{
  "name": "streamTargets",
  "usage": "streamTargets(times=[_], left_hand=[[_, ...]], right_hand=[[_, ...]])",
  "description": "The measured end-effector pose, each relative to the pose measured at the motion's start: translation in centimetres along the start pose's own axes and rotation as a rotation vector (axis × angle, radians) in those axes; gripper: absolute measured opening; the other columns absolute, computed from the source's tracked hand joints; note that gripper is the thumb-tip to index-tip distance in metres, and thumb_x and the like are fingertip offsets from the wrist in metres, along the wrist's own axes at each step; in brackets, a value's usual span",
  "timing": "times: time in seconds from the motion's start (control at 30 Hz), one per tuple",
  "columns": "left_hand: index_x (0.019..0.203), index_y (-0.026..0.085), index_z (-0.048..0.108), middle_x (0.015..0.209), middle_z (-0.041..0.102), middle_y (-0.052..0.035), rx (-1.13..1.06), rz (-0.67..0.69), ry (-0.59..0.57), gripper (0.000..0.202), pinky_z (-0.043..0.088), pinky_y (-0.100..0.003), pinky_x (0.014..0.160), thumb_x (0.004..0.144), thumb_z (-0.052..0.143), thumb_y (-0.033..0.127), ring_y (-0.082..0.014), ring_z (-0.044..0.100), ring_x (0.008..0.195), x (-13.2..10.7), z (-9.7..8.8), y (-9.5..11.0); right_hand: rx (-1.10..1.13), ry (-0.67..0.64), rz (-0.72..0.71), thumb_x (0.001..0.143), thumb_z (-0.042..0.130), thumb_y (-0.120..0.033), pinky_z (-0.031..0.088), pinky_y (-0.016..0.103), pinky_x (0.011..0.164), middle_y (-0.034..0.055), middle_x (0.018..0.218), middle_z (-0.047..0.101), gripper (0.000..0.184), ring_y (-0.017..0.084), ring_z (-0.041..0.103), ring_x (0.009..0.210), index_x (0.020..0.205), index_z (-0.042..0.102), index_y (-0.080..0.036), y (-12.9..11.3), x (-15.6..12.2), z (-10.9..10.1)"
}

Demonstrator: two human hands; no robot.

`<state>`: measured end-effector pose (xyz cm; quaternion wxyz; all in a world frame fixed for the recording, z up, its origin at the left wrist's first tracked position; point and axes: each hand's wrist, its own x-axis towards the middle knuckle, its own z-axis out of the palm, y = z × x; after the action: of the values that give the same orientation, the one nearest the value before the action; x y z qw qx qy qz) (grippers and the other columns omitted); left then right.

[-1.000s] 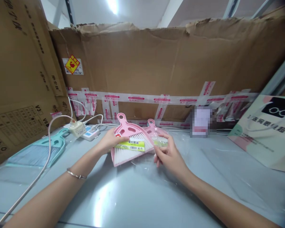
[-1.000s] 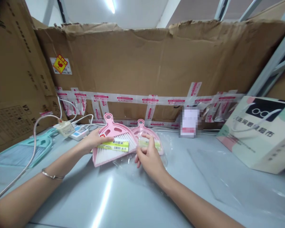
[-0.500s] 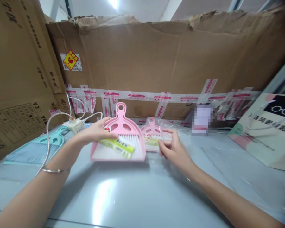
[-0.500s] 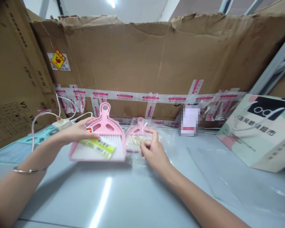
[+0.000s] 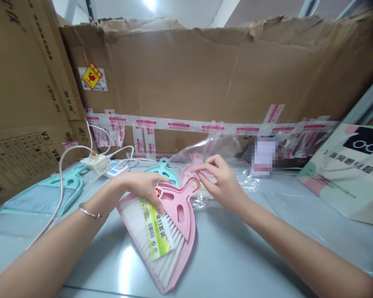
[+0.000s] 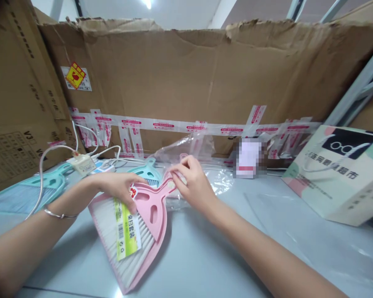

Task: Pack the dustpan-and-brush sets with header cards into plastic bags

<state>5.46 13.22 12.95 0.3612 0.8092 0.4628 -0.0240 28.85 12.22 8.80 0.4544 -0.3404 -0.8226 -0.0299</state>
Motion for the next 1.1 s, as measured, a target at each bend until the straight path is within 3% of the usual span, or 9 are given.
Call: streamTargets(times=[0.3, 0.5, 0.57, 0.67, 0.73, 0.8, 0.87, 1.0, 1.1], left_hand=[[0.132, 0.018, 0.027, 0.109, 0.058, -0.0143, -0.232, -0.135, 0.421, 0.101, 0.045, -0.03, 0.062, 0.049, 0.078, 0.043, -0.0216, 0.058, 0.077, -1.3, 2.8, 0.0], [0.143, 0.031, -0.008, 0.148, 0.016, -0.0235, -0.331, -0.004, 0.671, 0.129, 0.048, -0.034, 0.071, 0.049, 0.08, 0.032, -0.0239, 0.061, 0.082, -1.2, 4.3, 0.0], [0.143, 0.03, -0.012, 0.149, 0.016, -0.0227, -0.348, 0.001, 0.669, 0.132, 0.049, -0.035, 0.073, 0.049, 0.08, 0.033, -0.0276, 0.061, 0.09, -0.9, 4.2, -0.3], [0.145, 0.025, -0.004, 0.141, 0.035, -0.0209, -0.379, -0.052, 0.608, 0.13, 0.049, -0.038, 0.08, 0.048, 0.081, 0.035, -0.0308, 0.058, 0.102, -0.3, 4.0, -0.8], [0.141, 0.019, 0.024, 0.131, 0.049, -0.017, -0.377, -0.036, 0.561, 0.112, 0.047, -0.038, 0.085, 0.046, 0.082, 0.034, -0.0305, 0.056, 0.106, 0.1, 4.1, -1.3], [0.122, 0.017, 0.051, 0.114, 0.061, -0.0123, -0.422, -0.001, 0.501, 0.081, 0.048, -0.037, 0.083, 0.049, 0.081, 0.034, -0.0288, 0.06, 0.1, 0.6, 4.3, -1.8], [0.103, 0.016, 0.061, 0.097, 0.068, -0.0087, -0.539, 0.0, 0.48, 0.056, 0.051, -0.036, 0.075, 0.053, 0.079, 0.034, -0.0267, 0.064, 0.088, 1.0, 4.5, -2.1], [0.094, 0.016, 0.062, 0.093, 0.07, -0.0091, -0.88, -0.042, 0.589, 0.046, 0.053, -0.034, 0.071, 0.055, 0.08, 0.033, -0.025, 0.067, 0.082, 1.6, 4.9, -2.1], [0.096, 0.014, 0.061, 0.094, 0.071, -0.0107, -1.135, -0.038, 0.637, 0.049, 0.053, -0.035, 0.072, 0.057, 0.08, 0.035, -0.0243, 0.067, 0.08, 1.9, 5.2, -1.6]], right_hand=[[0.054, -0.226, 0.128, 0.087, 0.042, -0.016, 0.046, 0.032, 0.071, 0.0044, 0.092, 0.068, 0.017, 0.018, 0.062, 0.082, 0.089, 0.058, -0.02, 0.1, 0.5, 1.4], [0.083, -0.303, 0.141, 0.086, 0.039, -0.015, 0.045, 0.032, 0.074, 0.005, 0.094, 0.066, 0.017, 0.019, 0.06, 0.085, 0.088, 0.055, -0.021, -0.3, 0.6, 1.3], [0.149, -0.33, 0.073, 0.086, 0.038, -0.015, 0.045, 0.031, 0.073, 0.0051, 0.092, 0.066, 0.017, 0.018, 0.06, 0.083, 0.088, 0.054, -0.021, -0.7, 0.6, 1.5], [0.216, -0.395, -0.01, 0.088, 0.036, -0.017, 0.047, 0.032, 0.072, 0.0052, 0.089, 0.066, 0.019, 0.017, 0.06, 0.081, 0.088, 0.055, -0.021, -1.0, 0.4, 1.8], [0.231, -0.426, -0.099, 0.089, 0.037, -0.016, 0.047, 0.035, 0.078, 0.0058, 0.093, 0.067, 0.02, 0.019, 0.061, 0.088, 0.089, 0.056, -0.021, -1.0, 0.1, 1.8], [0.228, -0.353, -0.166, 0.086, 0.043, -0.017, 0.042, 0.041, 0.091, 0.0066, 0.106, 0.064, 0.017, 0.021, 0.056, 0.106, 0.096, 0.056, -0.022, -1.0, -0.2, 1.4], [0.23, -0.104, -0.109, 0.082, 0.053, -0.02, 0.033, 0.046, 0.103, 0.0068, 0.123, 0.055, 0.027, 0.023, 0.044, 0.122, 0.109, 0.051, -0.025, -0.8, -0.7, 0.7], [0.421, 0.511, 0.316, 0.079, 0.059, -0.034, 0.031, 0.043, 0.106, 0.0085, 0.139, 0.035, 0.047, 0.022, 0.036, 0.129, 0.119, 0.037, -0.027, -0.8, -2.2, 0.2], [0.796, 0.531, 0.716, 0.079, 0.056, -0.047, 0.039, 0.04, 0.1, 0.0104, 0.134, 0.042, 0.044, 0.022, 0.044, 0.122, 0.113, 0.04, -0.025, -1.5, -3.4, 1.3]])
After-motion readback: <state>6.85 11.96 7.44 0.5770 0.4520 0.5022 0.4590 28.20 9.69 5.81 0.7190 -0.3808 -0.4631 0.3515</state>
